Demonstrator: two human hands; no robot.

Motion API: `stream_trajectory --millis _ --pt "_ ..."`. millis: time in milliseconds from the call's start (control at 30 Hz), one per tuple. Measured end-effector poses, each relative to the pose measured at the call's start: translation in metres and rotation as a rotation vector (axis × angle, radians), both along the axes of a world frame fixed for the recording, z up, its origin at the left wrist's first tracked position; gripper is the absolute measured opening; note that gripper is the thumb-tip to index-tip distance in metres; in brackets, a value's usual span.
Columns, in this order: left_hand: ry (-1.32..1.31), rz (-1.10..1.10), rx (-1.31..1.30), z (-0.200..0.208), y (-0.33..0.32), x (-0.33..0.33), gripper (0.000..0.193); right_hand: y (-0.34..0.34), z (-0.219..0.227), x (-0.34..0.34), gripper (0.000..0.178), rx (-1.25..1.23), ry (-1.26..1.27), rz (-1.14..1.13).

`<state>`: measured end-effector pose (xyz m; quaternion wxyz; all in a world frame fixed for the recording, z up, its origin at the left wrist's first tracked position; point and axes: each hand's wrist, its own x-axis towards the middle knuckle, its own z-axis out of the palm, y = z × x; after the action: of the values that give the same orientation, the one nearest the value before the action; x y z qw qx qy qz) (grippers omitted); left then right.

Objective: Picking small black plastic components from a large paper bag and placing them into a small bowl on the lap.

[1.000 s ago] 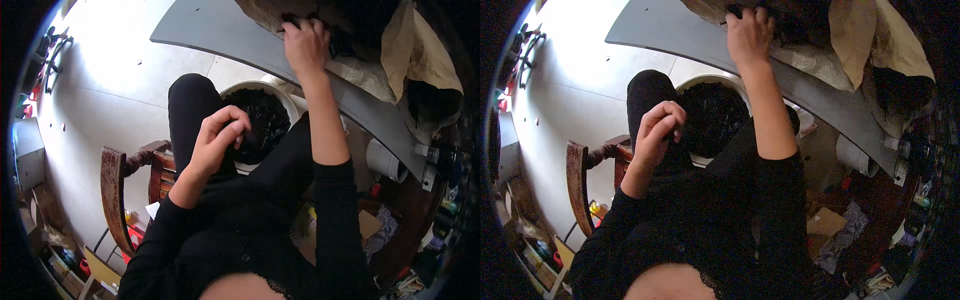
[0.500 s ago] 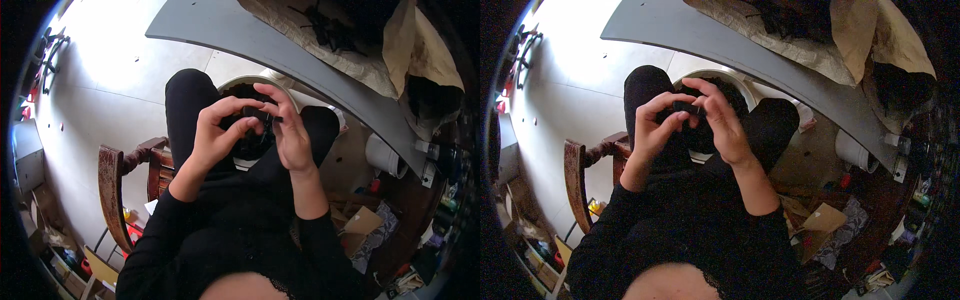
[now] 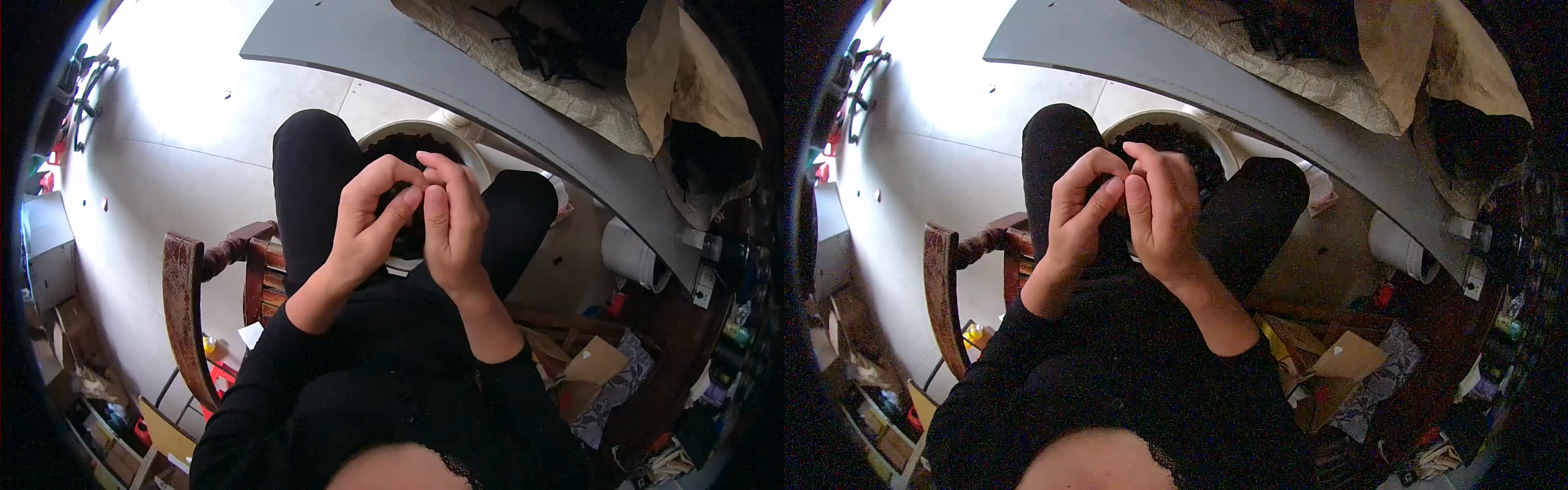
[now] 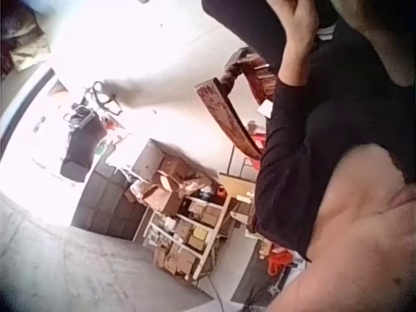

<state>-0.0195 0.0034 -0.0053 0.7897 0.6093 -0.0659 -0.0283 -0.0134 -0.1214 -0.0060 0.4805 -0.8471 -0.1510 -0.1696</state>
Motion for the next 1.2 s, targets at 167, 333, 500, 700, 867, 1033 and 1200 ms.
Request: stream_trajectory --millis 167,333,500,700,867,1033,1200 --pt "-0.292 0.093 0.631 0.003 0.001 0.007 0.010 -0.007 0.027 -0.007 0.009 0.013 0.300 -0.032" --pt "-0.305 0.010 0.482 0.006 -0.002 0.007 0.056 -0.018 0.008 0.003 0.013 0.110 0.348 0.018" --pt "-0.260 0.316 0.212 0.004 0.001 0.004 0.037 -0.028 0.008 0.003 0.020 0.841 0.655 0.110" --pt "-0.117 -0.152 0.070 -0.006 0.018 0.012 0.027 -0.029 0.008 -0.003 0.025 0.809 0.658 0.234" --pt "-0.086 -0.079 0.208 0.003 0.009 0.007 0.022 -0.032 0.012 -0.004 0.020 0.473 0.429 0.216" --pt "-0.082 0.016 0.324 0.002 0.001 0.004 0.019 -0.023 0.014 -0.008 0.016 0.366 0.314 0.118" --pt "-0.046 0.100 0.121 -0.004 -0.014 0.000 0.015 -0.016 0.012 -0.014 0.017 0.278 0.231 0.038"
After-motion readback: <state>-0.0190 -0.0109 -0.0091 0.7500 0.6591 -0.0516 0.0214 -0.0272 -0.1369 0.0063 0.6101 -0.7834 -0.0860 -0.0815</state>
